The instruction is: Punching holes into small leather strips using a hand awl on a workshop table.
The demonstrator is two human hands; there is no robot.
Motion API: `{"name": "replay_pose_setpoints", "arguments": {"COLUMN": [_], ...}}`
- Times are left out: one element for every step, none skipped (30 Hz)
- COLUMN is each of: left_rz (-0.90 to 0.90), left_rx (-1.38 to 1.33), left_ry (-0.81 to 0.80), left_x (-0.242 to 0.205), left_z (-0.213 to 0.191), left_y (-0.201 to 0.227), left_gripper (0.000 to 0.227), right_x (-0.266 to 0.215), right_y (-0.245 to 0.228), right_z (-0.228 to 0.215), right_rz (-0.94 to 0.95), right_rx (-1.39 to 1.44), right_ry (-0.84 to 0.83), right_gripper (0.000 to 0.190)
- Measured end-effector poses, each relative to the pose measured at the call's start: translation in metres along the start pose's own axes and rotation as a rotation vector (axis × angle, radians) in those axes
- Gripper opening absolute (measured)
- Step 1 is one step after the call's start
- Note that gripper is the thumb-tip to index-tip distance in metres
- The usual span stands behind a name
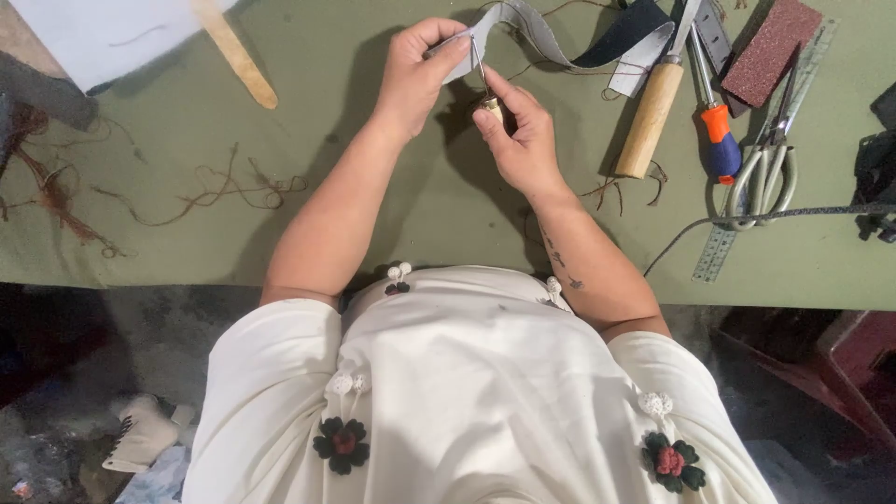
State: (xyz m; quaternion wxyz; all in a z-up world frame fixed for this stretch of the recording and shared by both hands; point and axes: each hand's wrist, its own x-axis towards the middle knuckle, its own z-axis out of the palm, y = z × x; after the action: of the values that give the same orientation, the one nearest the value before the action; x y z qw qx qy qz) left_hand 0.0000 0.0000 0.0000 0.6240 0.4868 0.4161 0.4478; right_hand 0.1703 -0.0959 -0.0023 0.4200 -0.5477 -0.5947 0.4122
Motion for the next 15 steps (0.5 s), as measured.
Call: {"name": "replay_pose_setpoints", "arguments": {"left_rz": [0.008, 0.015, 0.014, 0.039, 0.066, 0.067, 0.202, 0.337, 0.337, 0.449, 0.560, 0.560, 0.519, 0.478, 0.478], "left_rx": [0.018, 0.036, 0.035, 0.061, 0.087, 0.086, 0.192, 0.299, 0.298, 0.343, 0.387, 0.387, 0.343, 0.299, 0.298], "left_ry": [0.055, 0.111, 0.110, 0.138, 0.165, 0.165, 0.210, 0.254, 0.254, 0.273, 0.293, 0.294, 0.295, 0.296, 0.297], "left_x": [-0.001, -0.002, -0.003, -0.004, -0.004, -0.005, -0.006, -0.007, -0.009, -0.011, -0.013, -0.013, -0.012, -0.011, -0.011], "left_z": [0.002, 0.004, 0.005, 0.007, 0.008, 0.008, 0.008, 0.008, 0.009, 0.011, 0.012, 0.011, 0.010, 0.009, 0.009], "left_y": [0.002, 0.003, 0.004, 0.004, 0.006, 0.003, 0.000, -0.003, 0.002, 0.006, 0.010, 0.007, 0.005, 0.002, 0.002], "left_gripper": [0.010, 0.011, 0.011, 0.011, 0.012, 0.012, 0.013, 0.013, 0.013, 0.015, 0.016, 0.016, 0.015, 0.013, 0.013], "right_x": [0.001, 0.001, 0.000, -0.001, -0.001, -0.001, 0.000, 0.000, 0.000, 0.000, 0.000, -0.001, 0.000, 0.001, 0.001], "right_y": [0.000, -0.001, -0.001, -0.001, -0.002, -0.001, 0.000, 0.000, 0.000, 0.000, 0.000, 0.001, 0.002, 0.003, 0.003], "right_z": [0.001, 0.002, 0.003, 0.004, 0.004, 0.005, 0.005, 0.006, 0.007, 0.008, 0.010, 0.012, 0.013, 0.015, 0.015], "right_rz": [-0.020, -0.039, -0.038, -0.042, -0.048, -0.049, -0.057, -0.064, -0.064, -0.098, -0.133, -0.133, -0.140, -0.148, -0.148], "right_rx": [-0.047, -0.093, -0.094, -0.113, -0.132, -0.134, -0.138, -0.143, -0.143, -0.148, -0.153, -0.153, -0.112, -0.071, -0.071], "right_ry": [0.012, 0.024, 0.024, 0.019, 0.016, 0.016, 0.010, 0.003, 0.003, 0.001, -0.002, -0.003, -0.008, -0.012, -0.014], "right_gripper": [0.044, 0.045, 0.045, 0.044, 0.043, 0.043, 0.044, 0.044, 0.044, 0.044, 0.044, 0.044, 0.045, 0.046, 0.046]}}
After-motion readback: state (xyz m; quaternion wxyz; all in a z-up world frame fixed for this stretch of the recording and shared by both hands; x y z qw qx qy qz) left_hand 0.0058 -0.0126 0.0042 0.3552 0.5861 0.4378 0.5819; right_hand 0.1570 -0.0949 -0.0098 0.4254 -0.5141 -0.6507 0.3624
